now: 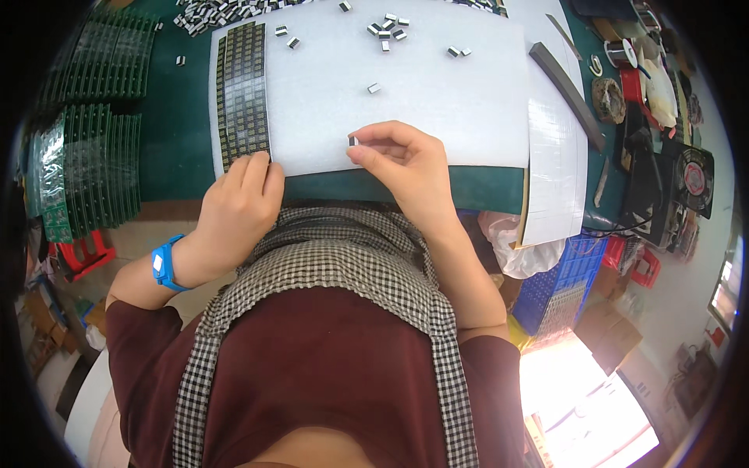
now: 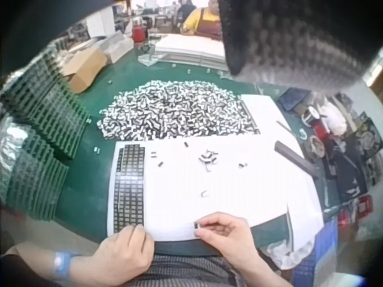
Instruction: The person repeatedly picks up small rectangular electronic components and places them onto a white foam sheet. They handle the components one at a time, arranging them in rows on the sheet throughout the clip.
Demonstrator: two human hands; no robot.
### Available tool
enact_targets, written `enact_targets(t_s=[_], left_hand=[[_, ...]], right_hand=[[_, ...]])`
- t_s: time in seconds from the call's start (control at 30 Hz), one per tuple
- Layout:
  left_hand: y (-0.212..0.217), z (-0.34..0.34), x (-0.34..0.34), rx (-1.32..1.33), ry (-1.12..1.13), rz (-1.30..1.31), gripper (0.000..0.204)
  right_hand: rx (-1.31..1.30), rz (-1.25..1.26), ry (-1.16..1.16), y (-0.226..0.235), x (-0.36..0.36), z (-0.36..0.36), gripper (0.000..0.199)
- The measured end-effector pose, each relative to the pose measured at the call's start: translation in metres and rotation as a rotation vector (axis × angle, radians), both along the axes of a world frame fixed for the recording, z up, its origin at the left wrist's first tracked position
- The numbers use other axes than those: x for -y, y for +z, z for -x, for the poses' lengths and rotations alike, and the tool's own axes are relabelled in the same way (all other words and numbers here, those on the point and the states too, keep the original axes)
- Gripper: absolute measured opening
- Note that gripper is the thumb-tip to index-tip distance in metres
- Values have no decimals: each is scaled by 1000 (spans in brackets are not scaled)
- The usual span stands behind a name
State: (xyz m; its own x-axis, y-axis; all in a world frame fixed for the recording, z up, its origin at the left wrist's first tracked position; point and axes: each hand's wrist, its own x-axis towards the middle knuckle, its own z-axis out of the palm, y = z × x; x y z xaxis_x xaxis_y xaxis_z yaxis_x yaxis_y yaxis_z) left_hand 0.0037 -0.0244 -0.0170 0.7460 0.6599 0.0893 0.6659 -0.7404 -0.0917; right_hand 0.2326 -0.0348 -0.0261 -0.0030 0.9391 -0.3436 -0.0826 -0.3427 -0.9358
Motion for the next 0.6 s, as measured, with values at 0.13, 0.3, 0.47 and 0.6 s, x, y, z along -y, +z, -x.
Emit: enact_targets(t_s=[0.13,0.3,0.47,0.6], left_hand=[[8,3,-11,101,-21,159,16],[38,1,-30,1140,424,1282,11],[9,-13,-24,1518,394,1788,14],[5,-16,-22,1519,400,1815,11]], right_hand=[[21,-54,-3,-3,2,0,16],[120,-262,-16,5,8,16,18],[368,-622,58,12,9,22,22],[405,-667,90,15,8,21,23]])
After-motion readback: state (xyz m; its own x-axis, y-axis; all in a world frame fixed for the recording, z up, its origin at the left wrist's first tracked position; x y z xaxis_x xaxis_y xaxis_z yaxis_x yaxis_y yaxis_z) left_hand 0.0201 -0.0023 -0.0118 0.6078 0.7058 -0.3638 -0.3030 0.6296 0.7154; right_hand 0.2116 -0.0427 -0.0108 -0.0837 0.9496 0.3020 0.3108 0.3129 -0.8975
